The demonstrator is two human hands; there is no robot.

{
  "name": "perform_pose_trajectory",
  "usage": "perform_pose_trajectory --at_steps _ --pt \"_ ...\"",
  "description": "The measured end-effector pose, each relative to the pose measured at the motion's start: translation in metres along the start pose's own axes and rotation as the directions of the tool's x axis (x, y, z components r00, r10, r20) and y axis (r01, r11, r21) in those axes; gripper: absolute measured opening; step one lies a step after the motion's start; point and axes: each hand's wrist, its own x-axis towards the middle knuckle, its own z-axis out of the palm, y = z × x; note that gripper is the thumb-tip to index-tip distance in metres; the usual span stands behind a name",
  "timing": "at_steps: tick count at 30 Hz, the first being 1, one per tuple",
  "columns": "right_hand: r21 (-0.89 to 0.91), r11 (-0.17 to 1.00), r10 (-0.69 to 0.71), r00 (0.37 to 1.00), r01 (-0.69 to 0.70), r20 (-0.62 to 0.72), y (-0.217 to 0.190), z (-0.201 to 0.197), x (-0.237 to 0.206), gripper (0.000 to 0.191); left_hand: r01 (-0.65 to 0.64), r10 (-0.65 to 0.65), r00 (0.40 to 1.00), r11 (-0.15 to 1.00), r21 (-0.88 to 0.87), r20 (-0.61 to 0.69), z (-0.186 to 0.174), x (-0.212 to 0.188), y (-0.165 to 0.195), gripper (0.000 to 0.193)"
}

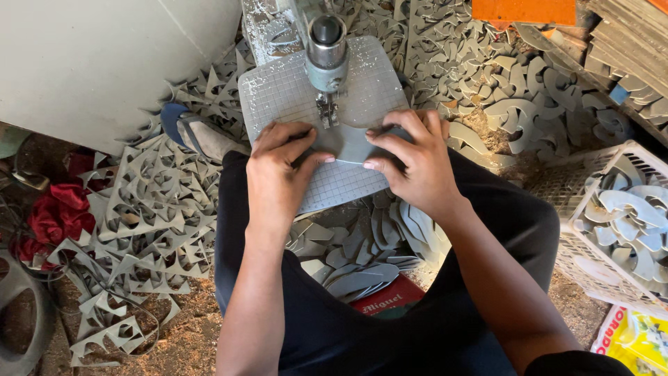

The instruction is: The person uses a vertical cutting machine to cut curved shapes from gray rubber sheets. They place each sheet under the cutter, guide it along a curved path, and remove the cut piece, repeating the process continuously.

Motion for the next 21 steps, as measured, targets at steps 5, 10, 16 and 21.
perform_pose_trajectory --at_steps 5,10,16,21 --pt "-0.036 0.999 -0.014 1.000 0.014 0.001 -0.003 -0.001 0.002 0.031 -0.010 0.010 1.000 1.000 0.006 0.016 0.002 0.002 -0.006 0.035" --pt "-0.061 0.998 -0.009 1.000 0.010 0.003 -0.007 0.001 0.004 0.031 -0.004 0.004 0.999 1.000 -0.006 0.049 0.000 0.004 -0.014 0.038" --pt "-0.054 0.998 -0.019 1.000 0.019 -0.007 -0.009 0.007 0.004 0.030 -0.002 0.002 0.996 1.000 -0.004 0.092 -0.002 0.008 -0.024 0.038" --pt "-0.065 0.998 -0.015 1.000 0.015 0.005 -0.009 0.010 0.005 0.031 0.021 -0.020 0.995 1.000 -0.009 0.103 -0.002 0.011 -0.027 0.038"
